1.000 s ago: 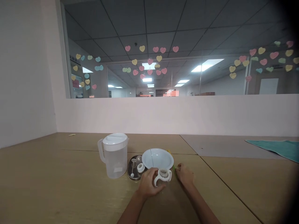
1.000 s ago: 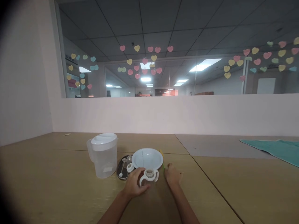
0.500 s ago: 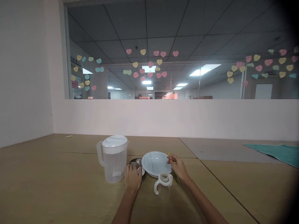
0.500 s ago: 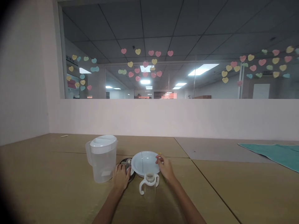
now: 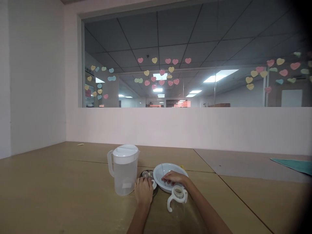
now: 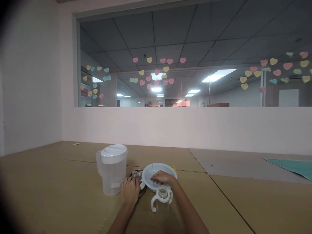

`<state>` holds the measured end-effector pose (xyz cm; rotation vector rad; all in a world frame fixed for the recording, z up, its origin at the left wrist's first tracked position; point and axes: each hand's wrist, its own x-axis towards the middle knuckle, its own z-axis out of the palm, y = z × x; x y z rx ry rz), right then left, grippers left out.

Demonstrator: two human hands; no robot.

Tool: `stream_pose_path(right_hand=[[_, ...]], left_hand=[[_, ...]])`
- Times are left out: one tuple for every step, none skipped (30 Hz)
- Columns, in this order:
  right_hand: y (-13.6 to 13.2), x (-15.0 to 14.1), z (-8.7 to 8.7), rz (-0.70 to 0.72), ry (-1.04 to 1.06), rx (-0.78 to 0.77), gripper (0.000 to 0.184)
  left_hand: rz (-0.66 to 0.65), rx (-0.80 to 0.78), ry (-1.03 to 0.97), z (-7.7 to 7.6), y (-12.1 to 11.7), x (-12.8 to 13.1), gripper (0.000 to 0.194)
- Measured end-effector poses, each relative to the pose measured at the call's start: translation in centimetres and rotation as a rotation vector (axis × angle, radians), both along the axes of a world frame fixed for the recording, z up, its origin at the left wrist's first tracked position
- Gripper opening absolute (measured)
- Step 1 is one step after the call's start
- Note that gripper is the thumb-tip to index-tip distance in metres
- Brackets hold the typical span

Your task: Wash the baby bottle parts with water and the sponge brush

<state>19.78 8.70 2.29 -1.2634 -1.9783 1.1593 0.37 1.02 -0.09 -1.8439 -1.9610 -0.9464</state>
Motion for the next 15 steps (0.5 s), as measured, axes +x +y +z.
stream_pose_path(right_hand=[[0.3,-0.1,-0.2,0.004,-0.005,-0.005,0.023],[0.5,-0.2,-0.5,0.001,-0.005,-0.002,0.021],[0.8,-0.2,-0.7,-0.013,0.000,0.011,0.021],[1.0,-0.1,-0.9,-0.038,0.011,0.033,0.022],[1.1,0.0,-1.0,-0.074,0.032,0.066,0.024],[1.3,0.2,-1.1,-0.118,0.060,0.107,0.026],[1.3,0.5,-1.0,-0.164,0.093,0.151,0.028],[1.3,0.9,-0.9,-0.207,0.129,0.195,0.028],[1.3,1.4,-0.7,-0.248,0.164,0.235,0.029],[1.1,1.9,-0.4,-0.280,0.197,0.271,0.030],[1.0,2.3,0.0,-0.307,0.226,0.301,0.032],[0.8,2.8,0.5,-0.326,0.254,0.324,0.035],[0.5,3.1,1.1,-0.339,0.281,0.341,0.037],[0.3,3.4,1.7,-0.349,0.308,0.354,0.039],[0.0,3.6,2.4,-0.350,0.332,0.364,0.041]], left_hand=[[-0.022,0.049,-0.026,0.0,0.0,0.0,0.041],[-0.050,0.102,-0.056,0.0,0.1,0.0,0.040],[-0.081,0.160,-0.091,0.0,0.2,0.0,0.040],[-0.114,0.219,-0.133,-0.1,0.3,0.0,0.039],[-0.149,0.277,-0.177,-0.1,0.4,0.1,0.039],[-0.188,0.329,-0.219,-0.2,0.5,0.2,0.039],[-0.231,0.371,-0.256,-0.2,0.6,0.3,0.038],[-0.282,0.398,-0.280,-0.1,0.5,0.5,0.038],[-0.339,0.407,-0.292,-0.1,0.4,0.7,0.038],[-0.396,0.403,-0.294,0.0,0.3,0.9,0.038],[-0.450,0.388,-0.290,0.2,0.1,1.1,0.037],[-0.499,0.367,-0.284,0.3,-0.1,1.3,0.038],[-0.545,0.343,-0.277,0.4,-0.3,1.5,0.038],[-0.586,0.318,-0.271,0.5,-0.6,1.7,0.038],[-0.622,0.291,-0.267,0.6,-0.8,1.9,0.038]])
